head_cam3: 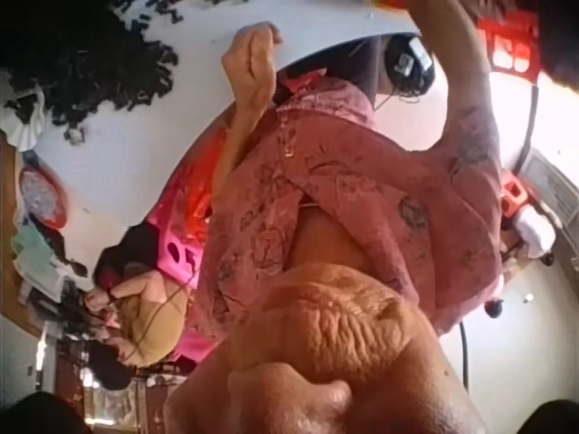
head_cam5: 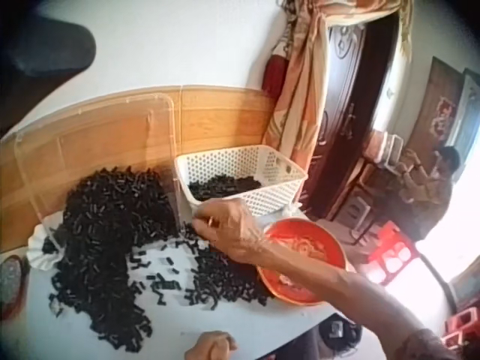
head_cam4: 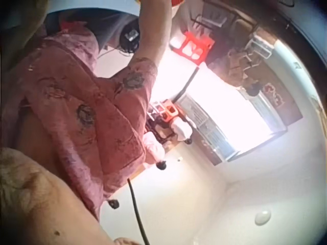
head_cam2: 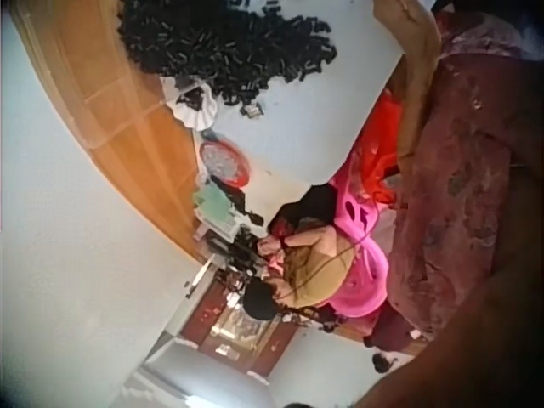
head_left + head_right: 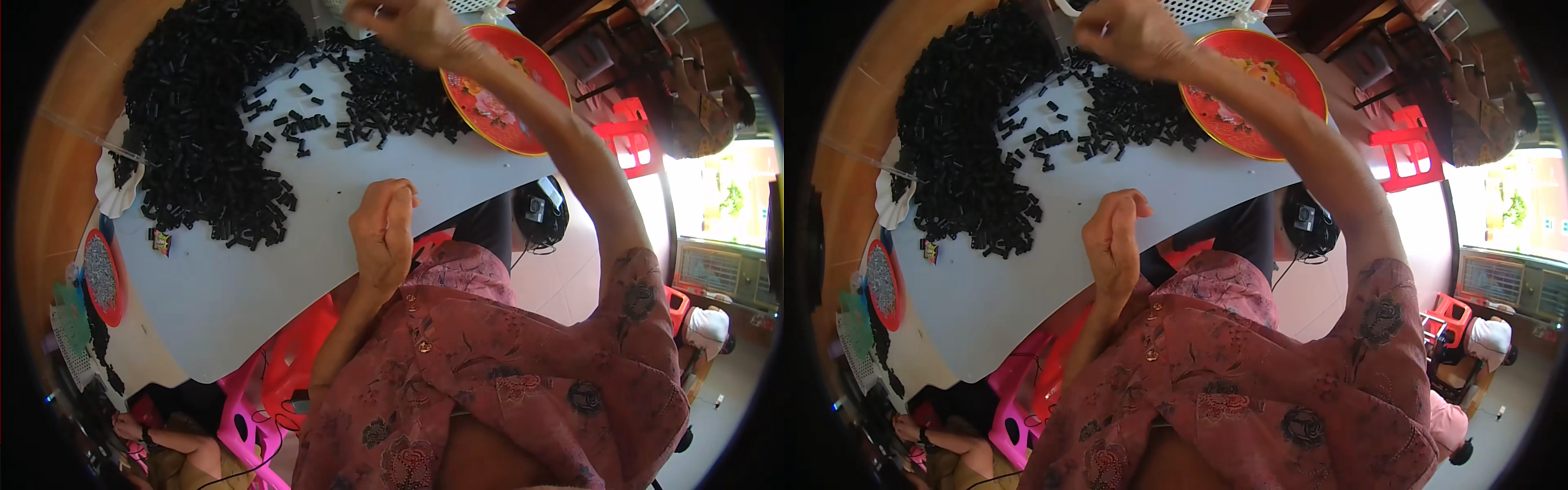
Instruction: The person sorts small black industrial components by hand, transferring them from a basket into a red tray on a white table.
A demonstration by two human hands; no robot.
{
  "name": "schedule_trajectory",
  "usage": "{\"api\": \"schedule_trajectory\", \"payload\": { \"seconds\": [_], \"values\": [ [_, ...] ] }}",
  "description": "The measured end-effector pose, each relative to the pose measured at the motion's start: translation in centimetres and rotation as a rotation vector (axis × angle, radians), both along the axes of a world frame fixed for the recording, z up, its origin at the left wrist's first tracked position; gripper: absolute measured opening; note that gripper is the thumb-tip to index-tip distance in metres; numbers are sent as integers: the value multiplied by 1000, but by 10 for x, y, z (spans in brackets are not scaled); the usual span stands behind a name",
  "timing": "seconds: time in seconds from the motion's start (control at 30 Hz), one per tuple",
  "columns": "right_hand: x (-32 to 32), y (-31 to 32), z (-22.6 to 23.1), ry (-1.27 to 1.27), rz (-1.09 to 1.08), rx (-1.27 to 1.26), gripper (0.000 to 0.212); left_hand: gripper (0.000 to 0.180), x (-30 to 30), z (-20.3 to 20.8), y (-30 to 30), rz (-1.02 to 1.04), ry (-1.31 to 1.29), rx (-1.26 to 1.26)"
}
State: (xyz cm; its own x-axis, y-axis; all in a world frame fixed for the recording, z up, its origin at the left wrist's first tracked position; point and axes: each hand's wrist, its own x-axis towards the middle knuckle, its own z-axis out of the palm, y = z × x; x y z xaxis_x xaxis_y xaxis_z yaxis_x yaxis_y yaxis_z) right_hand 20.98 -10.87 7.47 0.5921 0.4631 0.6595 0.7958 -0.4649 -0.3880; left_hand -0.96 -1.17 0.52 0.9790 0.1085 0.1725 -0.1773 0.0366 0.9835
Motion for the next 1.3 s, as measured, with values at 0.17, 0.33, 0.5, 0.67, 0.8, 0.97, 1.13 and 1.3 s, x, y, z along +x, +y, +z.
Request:
{"api": "schedule_trajectory", "payload": {
  "seconds": [0.17, 0.33, 0.5, 0.67, 0.8, 0.97, 1.13, 1.3],
  "values": [
    [-14, 62, -38, 193, 196, -332, 19, 23, -2, -3, 6, 0, -16, 17],
    [-5, 67, -47, 202, 92, -617, 20, 20, -2, -5, 2, -31, -21, 9],
    [-37, 42, -28, 519, 108, -123, 18, 15, -7, -9, 4, 2, 64, -112],
    [-86, 0, -21, 1094, 143, 154, 18, 20, -3, -5, 8, 61, 7, -195],
    [-123, -22, -28, 1253, 149, 385, 18, 35, 3, 2, 12, 143, -94, 8],
    [-148, -27, -48, 1316, 148, 497, 20, 25, 5, -1, 7, 183, -200, 177],
    [-154, -40, -58, 1275, 181, 509, 23, 23, 4, -9, 2, 178, -145, 250],
    [-153, -43, -63, 1136, 299, 393, 25, 21, 2, -6, 0, 220, -128, 372]
  ]
}}
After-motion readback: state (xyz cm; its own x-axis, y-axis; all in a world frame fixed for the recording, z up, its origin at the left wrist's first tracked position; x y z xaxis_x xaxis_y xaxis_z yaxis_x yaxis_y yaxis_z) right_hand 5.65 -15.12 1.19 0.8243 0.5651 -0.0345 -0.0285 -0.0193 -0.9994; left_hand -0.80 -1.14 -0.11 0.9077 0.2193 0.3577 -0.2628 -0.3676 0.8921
